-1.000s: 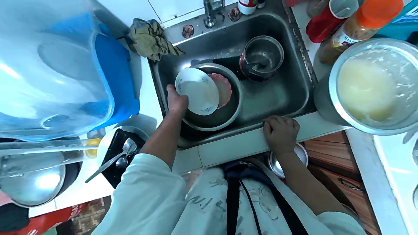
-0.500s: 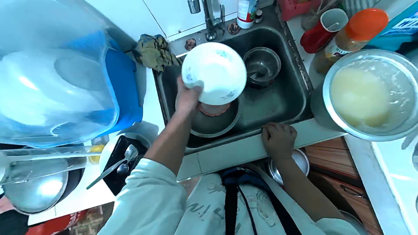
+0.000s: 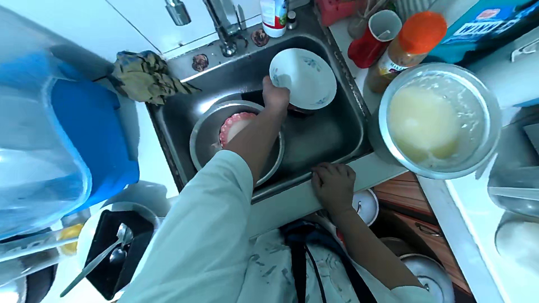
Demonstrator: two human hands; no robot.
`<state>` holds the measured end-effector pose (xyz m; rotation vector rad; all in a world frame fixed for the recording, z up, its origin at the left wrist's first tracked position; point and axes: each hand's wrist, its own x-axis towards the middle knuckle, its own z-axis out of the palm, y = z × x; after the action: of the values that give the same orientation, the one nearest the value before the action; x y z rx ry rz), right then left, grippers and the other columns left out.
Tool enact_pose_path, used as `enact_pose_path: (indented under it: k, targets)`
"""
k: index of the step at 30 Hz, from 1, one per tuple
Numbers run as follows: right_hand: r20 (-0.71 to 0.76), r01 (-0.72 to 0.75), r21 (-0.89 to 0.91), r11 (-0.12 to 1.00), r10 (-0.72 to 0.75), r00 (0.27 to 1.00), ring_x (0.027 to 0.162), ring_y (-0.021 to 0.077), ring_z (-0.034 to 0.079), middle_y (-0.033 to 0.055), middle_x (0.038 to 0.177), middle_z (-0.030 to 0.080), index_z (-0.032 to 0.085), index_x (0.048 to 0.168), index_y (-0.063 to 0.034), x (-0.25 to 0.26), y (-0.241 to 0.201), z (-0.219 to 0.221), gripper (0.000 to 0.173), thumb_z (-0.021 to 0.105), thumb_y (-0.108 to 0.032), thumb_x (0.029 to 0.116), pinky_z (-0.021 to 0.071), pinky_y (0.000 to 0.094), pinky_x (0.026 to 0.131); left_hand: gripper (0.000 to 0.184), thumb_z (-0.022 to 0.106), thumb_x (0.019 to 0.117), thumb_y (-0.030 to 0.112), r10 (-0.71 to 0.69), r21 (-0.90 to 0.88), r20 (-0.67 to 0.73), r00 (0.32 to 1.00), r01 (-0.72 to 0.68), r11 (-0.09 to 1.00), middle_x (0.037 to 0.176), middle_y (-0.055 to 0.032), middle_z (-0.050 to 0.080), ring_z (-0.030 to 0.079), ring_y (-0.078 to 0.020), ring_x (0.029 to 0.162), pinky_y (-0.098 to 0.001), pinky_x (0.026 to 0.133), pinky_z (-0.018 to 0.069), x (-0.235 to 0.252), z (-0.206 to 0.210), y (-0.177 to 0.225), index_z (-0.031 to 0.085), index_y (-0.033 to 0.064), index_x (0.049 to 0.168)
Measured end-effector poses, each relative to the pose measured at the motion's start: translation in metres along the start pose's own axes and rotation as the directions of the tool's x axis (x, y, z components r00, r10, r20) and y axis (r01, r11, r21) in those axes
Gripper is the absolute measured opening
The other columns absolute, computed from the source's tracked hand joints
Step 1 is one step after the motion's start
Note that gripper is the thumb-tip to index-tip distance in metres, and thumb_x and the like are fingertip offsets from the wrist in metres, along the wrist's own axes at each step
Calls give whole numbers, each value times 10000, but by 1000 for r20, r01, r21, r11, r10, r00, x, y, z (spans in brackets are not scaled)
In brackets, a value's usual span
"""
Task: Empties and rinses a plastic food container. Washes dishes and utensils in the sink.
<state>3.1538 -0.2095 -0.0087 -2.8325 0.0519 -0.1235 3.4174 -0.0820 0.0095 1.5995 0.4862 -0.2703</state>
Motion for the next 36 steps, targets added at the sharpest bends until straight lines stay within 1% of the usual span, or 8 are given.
enact_pose_path:
  k: [8, 13, 17, 21, 25, 28, 32, 36]
  targets:
    - [55, 5, 4, 1000, -5, 998, 1169, 249, 622, -21, 1215, 714, 766, 1127, -254, 0, 1, -3, 310, 486, -332, 1020, 378, 539, 1082, 731, 731, 910, 55, -122, 48, 96, 988, 118, 992, 1265, -226, 603, 726, -312, 875, -432, 654, 648, 8, -16, 3, 323, 144, 1510]
    - [41, 24, 8, 1000, -24, 999, 1177, 261, 615, -18, 1221, 711, 766, 1129, -246, 2, 2, -2, 312, 487, -340, 1024, 388, 538, 1068, 431, 443, 1099, 343, -33, 355, 233, 972, -54, 933, 1169, -170, 640, 715, -258, 839, -422, 721, 629, -2, -84, 11, 463, 94, 1450]
    - [60, 16, 4, 1000, -16, 998, 1202, 262, 604, -20, 1243, 704, 762, 1146, -257, 2, 1, -2, 331, 468, -357, 1032, 372, 547, 1083, 383, 467, 1057, 185, 132, 860, 162, 978, -205, 467, 1400, -259, 557, 588, -422, 1251, -622, 1027, 480, -12, -159, -53, 546, 31, 1398]
    - [40, 32, -2, 999, -32, 999, 1194, 276, 611, -5, 1240, 709, 764, 1144, -252, 1, 2, -1, 334, 463, -348, 1035, 379, 550, 1072, 571, 511, 1049, 353, 59, 920, 338, 939, -343, 190, 1586, -310, 347, 258, -548, 1480, -740, 1172, 189, -24, -154, -124, 447, 37, 1521]
    - [32, 33, -20, 999, -32, 999, 1194, 271, 613, -10, 1232, 715, 771, 1132, -257, 2, 2, -1, 339, 459, -349, 1035, 378, 553, 1063, 520, 366, 1098, 437, 14, 886, 399, 917, -390, 251, 1585, -175, 424, 327, -440, 1487, -682, 1176, 247, -17, -131, -136, 481, 146, 1515]
    - [20, 31, -26, 999, -31, 999, 1180, 269, 617, -9, 1229, 717, 771, 1126, -255, 1, 2, 0, 339, 456, -343, 1039, 377, 550, 1055, 576, 638, 972, 205, 133, 935, 223, 966, -250, 252, 1635, -227, 318, 201, -507, 1518, -745, 1170, 156, -25, -151, -123, 482, 135, 1522]
    - [15, 23, -26, 999, -23, 1000, 1181, 263, 617, -18, 1225, 719, 775, 1120, -259, 0, 2, 0, 339, 457, -341, 1034, 380, 539, 1055, 806, 690, 842, 41, 126, 808, -251, 960, 136, 573, 1523, -331, 378, 445, -522, 1349, -638, 1042, 451, -34, -173, -113, 340, 74, 1567]
    - [24, 19, -13, 1000, -18, 1000, 1202, 269, 608, -18, 1238, 714, 773, 1124, -255, 0, 1, -1, 343, 453, -342, 1038, 366, 545, 1072, 675, 690, 922, 115, -182, 367, -251, 951, 267, 891, 1395, -289, 541, 571, -413, 1258, -589, 1024, 492, -28, -189, -137, 376, -7, 1507]
